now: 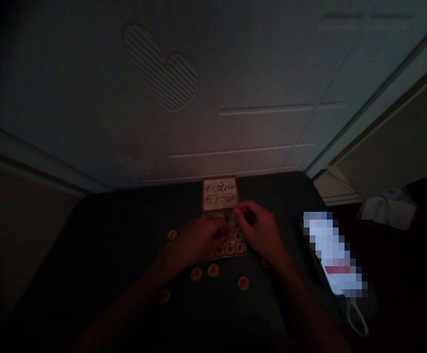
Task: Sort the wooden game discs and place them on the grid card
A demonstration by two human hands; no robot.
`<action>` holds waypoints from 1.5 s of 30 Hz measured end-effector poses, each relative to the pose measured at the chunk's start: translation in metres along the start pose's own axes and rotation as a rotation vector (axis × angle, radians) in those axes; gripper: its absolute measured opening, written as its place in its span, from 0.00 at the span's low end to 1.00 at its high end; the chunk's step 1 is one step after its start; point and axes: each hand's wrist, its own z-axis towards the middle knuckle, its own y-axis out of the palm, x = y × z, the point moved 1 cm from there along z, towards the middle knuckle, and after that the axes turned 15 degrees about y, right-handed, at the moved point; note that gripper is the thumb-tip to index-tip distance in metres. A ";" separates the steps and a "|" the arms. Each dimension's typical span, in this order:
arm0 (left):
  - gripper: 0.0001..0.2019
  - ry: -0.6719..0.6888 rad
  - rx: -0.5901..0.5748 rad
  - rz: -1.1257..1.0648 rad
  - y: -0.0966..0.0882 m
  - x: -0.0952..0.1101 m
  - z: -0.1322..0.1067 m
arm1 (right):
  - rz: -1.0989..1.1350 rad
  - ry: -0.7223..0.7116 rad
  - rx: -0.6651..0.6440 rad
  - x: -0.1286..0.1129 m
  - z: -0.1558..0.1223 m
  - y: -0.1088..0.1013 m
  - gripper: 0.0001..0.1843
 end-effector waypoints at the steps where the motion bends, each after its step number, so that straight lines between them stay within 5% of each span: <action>1: 0.06 -0.003 -0.006 0.032 0.001 0.001 0.000 | -0.002 -0.001 0.001 0.000 0.000 0.000 0.08; 30: 0.12 0.031 -0.084 0.148 -0.003 0.005 0.002 | -0.019 -0.011 0.000 -0.003 -0.002 -0.002 0.08; 45: 0.12 -0.020 0.005 0.149 -0.024 -0.013 -0.005 | -0.102 -0.052 0.002 0.003 0.001 -0.001 0.06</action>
